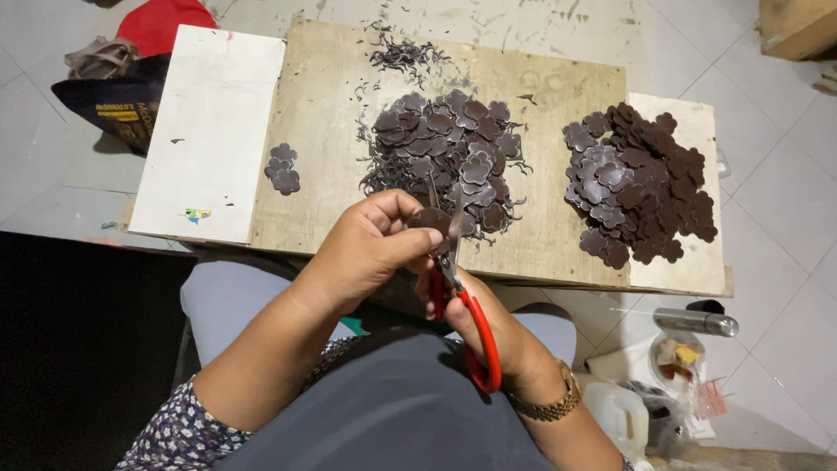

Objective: The person sits on the floor and uses red-handled scissors to trim the edges of small dark brown flower-shaped craft pieces. They pick up each piece, trim it, and place it back on the wooden board, repeating this process continuously.

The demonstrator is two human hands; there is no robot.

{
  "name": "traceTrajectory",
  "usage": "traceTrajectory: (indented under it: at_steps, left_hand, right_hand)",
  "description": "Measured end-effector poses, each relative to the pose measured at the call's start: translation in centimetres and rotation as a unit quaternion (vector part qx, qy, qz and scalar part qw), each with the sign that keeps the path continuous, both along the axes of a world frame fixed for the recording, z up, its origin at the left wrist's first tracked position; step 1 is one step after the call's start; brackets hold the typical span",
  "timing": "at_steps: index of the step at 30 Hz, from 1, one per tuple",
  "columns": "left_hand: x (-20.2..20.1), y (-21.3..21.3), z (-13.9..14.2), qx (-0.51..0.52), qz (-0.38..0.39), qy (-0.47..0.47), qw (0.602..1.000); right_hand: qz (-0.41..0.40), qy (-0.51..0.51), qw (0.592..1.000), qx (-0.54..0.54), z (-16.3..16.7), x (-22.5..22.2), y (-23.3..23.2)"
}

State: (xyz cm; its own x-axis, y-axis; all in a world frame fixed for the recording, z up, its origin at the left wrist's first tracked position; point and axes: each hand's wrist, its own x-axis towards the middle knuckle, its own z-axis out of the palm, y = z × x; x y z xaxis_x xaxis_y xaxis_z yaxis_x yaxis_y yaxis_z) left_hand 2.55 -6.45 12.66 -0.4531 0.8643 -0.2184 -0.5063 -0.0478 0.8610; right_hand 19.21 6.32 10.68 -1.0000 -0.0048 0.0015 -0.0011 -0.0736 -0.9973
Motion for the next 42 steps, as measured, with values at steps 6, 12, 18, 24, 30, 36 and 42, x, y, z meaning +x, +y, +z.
traceTrajectory:
  at_steps: [6,12,18,24,30,36,42]
  left_hand:
    - [-0.1,0.1,0.0,-0.004,0.013,-0.032,0.999]
    - [-0.3,-0.2,-0.1,0.008,0.003,-0.031,0.999]
    - [0.1,0.0,0.1,0.014,-0.016,-0.065,0.998]
    - [0.6,0.1,0.8,-0.018,0.001,-0.087,0.996]
    - [1.1,0.2,1.3,-0.01,0.006,-0.091,0.996]
    - [1.5,0.4,0.8,0.004,0.012,-0.083,0.996]
    - [1.9,0.7,-0.4,-0.012,0.042,-0.059,0.997]
  right_hand:
    - [0.015,0.0,1.0,-0.016,0.5,0.3,0.1]
    - [-0.02,-0.063,0.997,-0.029,0.0,0.4,0.2]
    - [-0.021,-0.029,0.999,-0.013,-0.3,0.7,0.0]
    - [-0.005,-0.033,0.997,-0.068,0.3,0.7,-0.2]
    - [-0.024,-0.008,0.999,-0.043,0.7,0.4,-0.7]
    - [-0.047,0.015,0.999,0.002,0.3,0.1,-0.8]
    - [-0.077,0.009,0.996,0.039,-0.4,0.1,-0.9]
